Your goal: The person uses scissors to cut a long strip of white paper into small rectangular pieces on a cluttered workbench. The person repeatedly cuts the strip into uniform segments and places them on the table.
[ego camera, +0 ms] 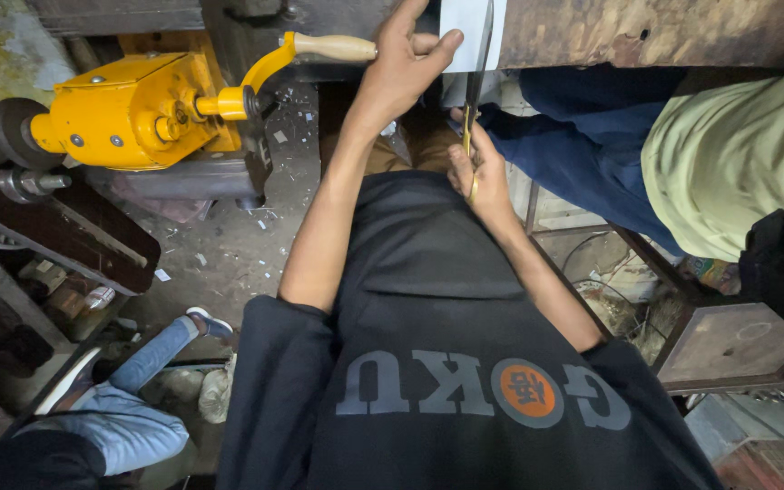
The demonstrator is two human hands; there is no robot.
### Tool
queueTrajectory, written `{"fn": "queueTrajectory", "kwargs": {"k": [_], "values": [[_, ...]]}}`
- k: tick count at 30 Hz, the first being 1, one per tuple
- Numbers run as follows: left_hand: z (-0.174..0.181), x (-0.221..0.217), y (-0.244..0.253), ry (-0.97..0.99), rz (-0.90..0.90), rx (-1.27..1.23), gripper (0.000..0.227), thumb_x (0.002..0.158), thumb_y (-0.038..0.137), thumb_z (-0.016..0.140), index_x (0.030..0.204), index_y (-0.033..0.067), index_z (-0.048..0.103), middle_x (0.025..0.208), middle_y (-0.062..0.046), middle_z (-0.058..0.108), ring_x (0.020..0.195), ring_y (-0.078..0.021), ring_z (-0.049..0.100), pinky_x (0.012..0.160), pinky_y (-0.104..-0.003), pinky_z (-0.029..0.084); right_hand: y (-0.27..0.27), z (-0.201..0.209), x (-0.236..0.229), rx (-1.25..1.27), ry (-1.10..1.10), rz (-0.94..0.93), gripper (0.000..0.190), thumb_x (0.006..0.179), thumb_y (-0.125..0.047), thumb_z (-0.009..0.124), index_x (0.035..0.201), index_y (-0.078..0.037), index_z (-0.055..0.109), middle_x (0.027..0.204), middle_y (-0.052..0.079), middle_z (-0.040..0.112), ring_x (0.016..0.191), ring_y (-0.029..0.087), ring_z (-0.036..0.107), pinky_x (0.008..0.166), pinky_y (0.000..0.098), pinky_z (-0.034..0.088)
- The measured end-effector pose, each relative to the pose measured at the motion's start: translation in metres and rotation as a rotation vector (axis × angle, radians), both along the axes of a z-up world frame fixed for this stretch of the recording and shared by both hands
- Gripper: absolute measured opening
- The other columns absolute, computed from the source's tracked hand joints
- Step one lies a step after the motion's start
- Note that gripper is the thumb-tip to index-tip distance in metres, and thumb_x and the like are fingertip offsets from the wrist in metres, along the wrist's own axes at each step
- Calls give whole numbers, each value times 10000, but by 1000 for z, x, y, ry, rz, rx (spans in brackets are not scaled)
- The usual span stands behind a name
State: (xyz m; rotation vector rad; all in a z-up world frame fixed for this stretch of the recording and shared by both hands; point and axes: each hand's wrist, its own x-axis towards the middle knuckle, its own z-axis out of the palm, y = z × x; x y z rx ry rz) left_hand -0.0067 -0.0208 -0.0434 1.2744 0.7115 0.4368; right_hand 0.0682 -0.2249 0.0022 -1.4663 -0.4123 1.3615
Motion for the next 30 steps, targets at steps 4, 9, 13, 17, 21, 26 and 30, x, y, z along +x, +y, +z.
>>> {"fn": "queueTrajectory", "kwargs": {"k": [4,9,13,17,21,26,30], "values": [[-1,0,1,-50,18,28,599,1053,149,761,1546,51,436,1020,-57,755,766,-63,676,658,-249,541,0,0,0,-16,-74,13,568,1119,-274,563,1602,-38,376,700,-66,425,562,41,395,547,218,364],[-6,1,0,-97,45,33,574,1034,124,785,1505,40,468,1241,-70,713,876,-83,720,676,-256,567,0,1,0,22,-95,37,575,1130,-293,553,1611,-41,363,714,-61,436,579,44,406,563,221,381],[-10,3,-1,-79,76,25,591,1016,112,806,1497,41,469,1201,-83,738,872,-92,733,691,-257,573,2,0,0,15,-133,53,563,1132,-290,553,1606,-47,373,717,-57,453,582,48,420,566,224,387],[-13,7,-4,-127,138,77,567,992,79,831,1457,38,509,1241,-100,697,974,-136,769,767,-279,633,3,-2,-1,-8,-106,51,571,1124,-294,558,1604,-48,372,715,-59,437,571,50,410,550,226,376],[-11,9,-2,-77,105,-56,605,992,97,825,1490,22,489,1140,-118,759,943,-139,768,774,-280,615,6,-2,0,7,-74,40,569,1127,-298,552,1602,-47,368,715,-56,436,574,50,404,546,225,360],[-5,4,2,-162,64,-102,581,1018,103,785,1492,6,464,1119,-95,772,977,-137,767,796,-280,622,7,3,1,-3,-59,28,555,1125,-291,550,1594,-49,378,720,-60,422,569,46,387,540,218,340],[-7,3,2,-21,65,-137,458,1002,146,798,1338,-41,550,936,-83,793,832,-104,688,702,-251,539,5,4,1,-25,-54,27,554,1128,-289,552,1600,-52,386,738,-65,400,577,43,366,539,215,314]]}}
